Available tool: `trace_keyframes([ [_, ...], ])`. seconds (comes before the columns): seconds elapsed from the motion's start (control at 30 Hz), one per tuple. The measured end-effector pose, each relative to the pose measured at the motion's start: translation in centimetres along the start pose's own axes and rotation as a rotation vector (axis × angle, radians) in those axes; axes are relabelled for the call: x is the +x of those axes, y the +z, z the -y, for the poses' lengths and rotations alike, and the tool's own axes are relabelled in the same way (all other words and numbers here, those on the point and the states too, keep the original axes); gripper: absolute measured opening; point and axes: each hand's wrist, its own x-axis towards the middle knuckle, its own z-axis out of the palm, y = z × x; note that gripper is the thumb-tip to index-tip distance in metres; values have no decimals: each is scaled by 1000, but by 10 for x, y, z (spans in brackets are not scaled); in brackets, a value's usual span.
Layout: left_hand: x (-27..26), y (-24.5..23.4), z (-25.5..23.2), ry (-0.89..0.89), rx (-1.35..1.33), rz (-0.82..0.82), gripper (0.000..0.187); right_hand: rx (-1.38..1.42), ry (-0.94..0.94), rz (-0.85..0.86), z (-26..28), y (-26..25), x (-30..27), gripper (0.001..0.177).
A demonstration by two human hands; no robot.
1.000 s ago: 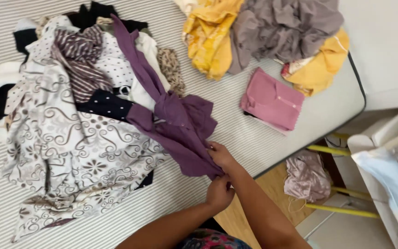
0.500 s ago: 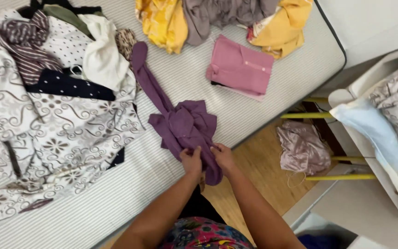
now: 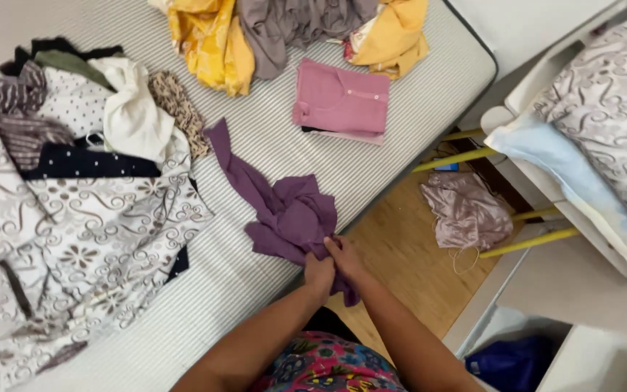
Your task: Folding various items of clothing on a bed.
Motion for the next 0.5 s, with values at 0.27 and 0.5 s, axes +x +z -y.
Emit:
trace_keyframes([
  [0.27,56,-60,22,302,275,115,34,155,163,62,-2,44,16,29],
  [0.5,93,-116,-54,455,294,-467,61,592,-140,61,68,42,-42,10],
])
